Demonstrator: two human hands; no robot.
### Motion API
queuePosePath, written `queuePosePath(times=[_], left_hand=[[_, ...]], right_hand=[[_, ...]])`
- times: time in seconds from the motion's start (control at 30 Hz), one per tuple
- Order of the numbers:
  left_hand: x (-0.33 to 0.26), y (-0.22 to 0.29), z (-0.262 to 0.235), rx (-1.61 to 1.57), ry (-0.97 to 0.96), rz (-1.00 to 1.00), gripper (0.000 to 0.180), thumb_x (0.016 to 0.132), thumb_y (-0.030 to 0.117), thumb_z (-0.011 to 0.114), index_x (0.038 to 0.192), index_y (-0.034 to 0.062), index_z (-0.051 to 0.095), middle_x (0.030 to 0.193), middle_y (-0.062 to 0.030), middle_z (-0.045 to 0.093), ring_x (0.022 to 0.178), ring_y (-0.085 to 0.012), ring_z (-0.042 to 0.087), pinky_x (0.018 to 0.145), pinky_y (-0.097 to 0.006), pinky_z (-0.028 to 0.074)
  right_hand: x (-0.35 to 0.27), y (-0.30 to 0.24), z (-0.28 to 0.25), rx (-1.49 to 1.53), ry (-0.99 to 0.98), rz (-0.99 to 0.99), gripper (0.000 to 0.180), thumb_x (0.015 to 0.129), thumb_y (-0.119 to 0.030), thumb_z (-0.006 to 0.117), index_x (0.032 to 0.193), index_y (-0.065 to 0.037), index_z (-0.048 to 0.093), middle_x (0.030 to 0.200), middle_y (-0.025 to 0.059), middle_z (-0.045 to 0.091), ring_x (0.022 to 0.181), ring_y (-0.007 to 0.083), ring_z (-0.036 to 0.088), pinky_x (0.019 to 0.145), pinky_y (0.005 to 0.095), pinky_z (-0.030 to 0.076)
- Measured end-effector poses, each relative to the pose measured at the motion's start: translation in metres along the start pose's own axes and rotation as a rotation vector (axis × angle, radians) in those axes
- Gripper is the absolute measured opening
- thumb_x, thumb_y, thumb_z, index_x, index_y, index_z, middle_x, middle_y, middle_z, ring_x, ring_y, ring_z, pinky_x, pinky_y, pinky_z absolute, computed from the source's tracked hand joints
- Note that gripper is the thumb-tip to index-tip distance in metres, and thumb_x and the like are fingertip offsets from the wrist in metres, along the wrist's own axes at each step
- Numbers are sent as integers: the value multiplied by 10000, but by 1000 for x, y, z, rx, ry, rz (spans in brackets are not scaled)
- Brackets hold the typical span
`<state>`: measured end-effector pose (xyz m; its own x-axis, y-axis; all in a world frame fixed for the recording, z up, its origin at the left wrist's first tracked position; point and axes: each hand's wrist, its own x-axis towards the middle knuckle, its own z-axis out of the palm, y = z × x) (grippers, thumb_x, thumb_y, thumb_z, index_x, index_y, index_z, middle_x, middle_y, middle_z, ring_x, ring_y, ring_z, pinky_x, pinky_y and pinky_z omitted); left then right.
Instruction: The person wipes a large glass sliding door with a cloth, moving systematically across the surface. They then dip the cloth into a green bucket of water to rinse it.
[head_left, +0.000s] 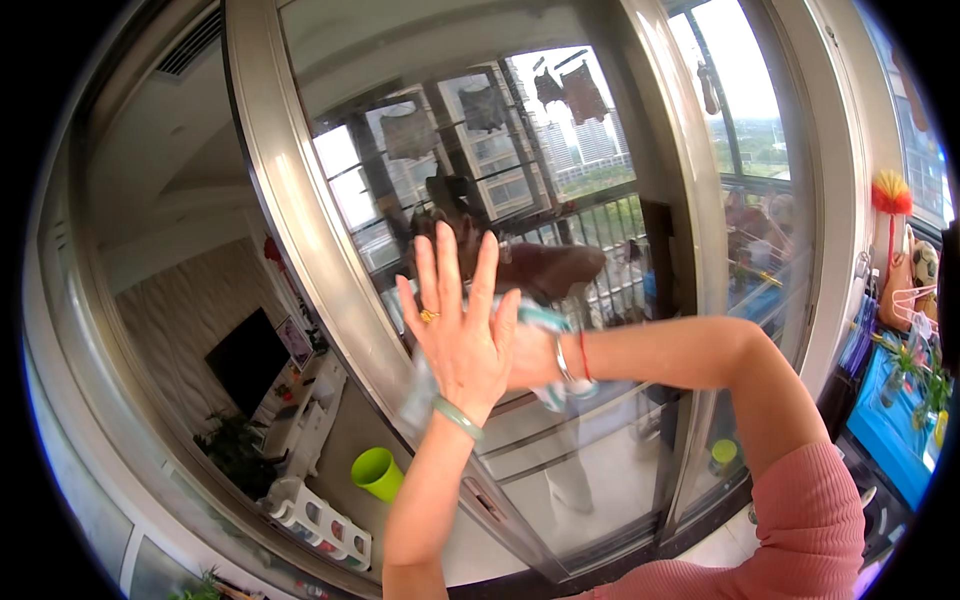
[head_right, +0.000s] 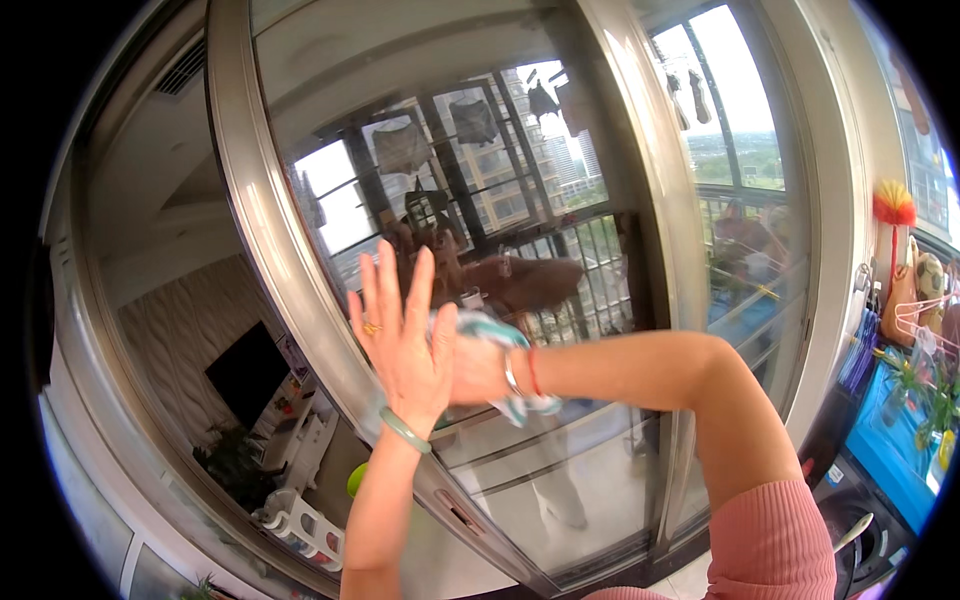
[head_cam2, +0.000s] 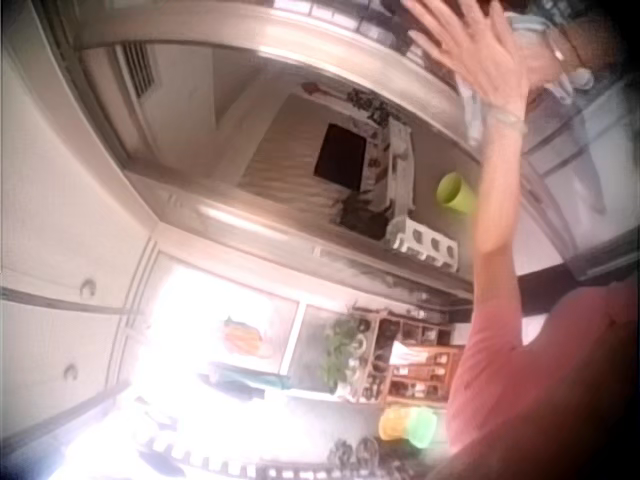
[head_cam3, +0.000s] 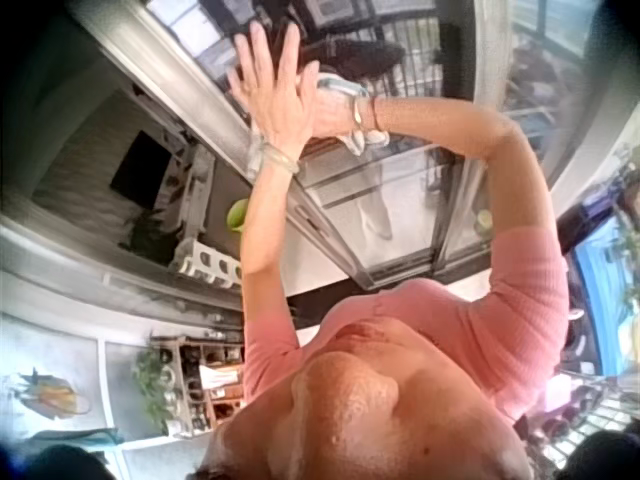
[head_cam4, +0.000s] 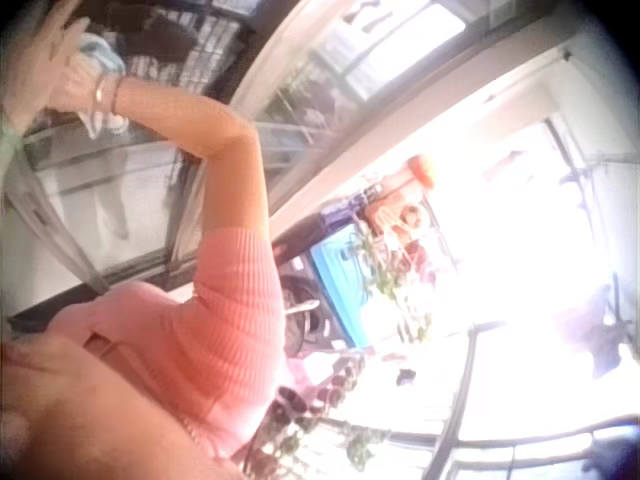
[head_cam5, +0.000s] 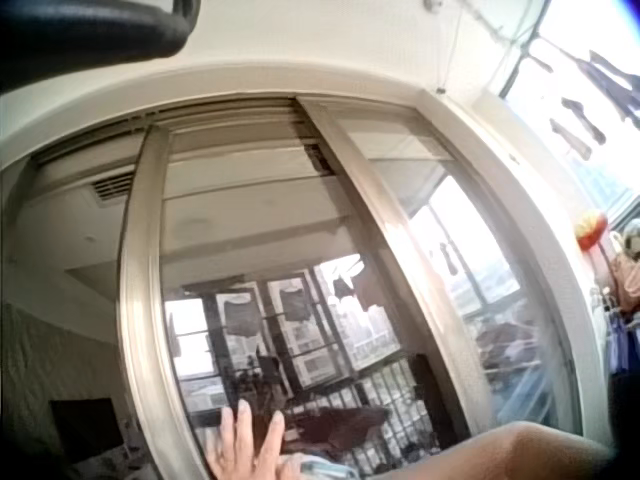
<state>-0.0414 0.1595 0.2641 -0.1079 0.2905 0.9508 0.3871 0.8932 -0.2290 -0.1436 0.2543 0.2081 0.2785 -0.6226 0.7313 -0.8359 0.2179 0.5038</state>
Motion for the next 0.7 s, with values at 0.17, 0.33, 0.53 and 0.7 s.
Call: queuePosePath(times=[0.17,0.33,0.53,0.7], left_hand=[[12,3,27,10,-84,143,467,969,352,521,1427,265,501,1576,-86,313,1472,-299,239,1179,-547,88],[115,-2,29,98,101,225,519,982,428,495,1475,284,419,1589,-70,278,1467,-291,237,1159,-579,123],[168,11,57,115,179,278,566,959,505,492,1481,306,400,1598,-70,248,1466,-316,219,1127,-631,170],[83,21,49,109,-125,416,634,890,550,556,1463,312,428,1606,-61,235,1480,-312,189,1152,-627,109]], right_hand=[[-6,37,-39,-38,-65,-137,301,719,-103,640,1003,-9,677,1070,208,656,1032,388,620,936,489,496],[86,138,-157,-894,187,-68,353,759,-163,639,1099,-70,636,1084,126,602,928,346,559,806,402,496],[92,183,-215,-834,404,284,451,777,-293,697,1206,-180,618,1270,122,537,1070,399,513,844,469,492],[-19,51,-134,-667,-19,391,586,738,-367,693,1276,-159,590,1388,115,477,1219,372,464,950,563,392]])
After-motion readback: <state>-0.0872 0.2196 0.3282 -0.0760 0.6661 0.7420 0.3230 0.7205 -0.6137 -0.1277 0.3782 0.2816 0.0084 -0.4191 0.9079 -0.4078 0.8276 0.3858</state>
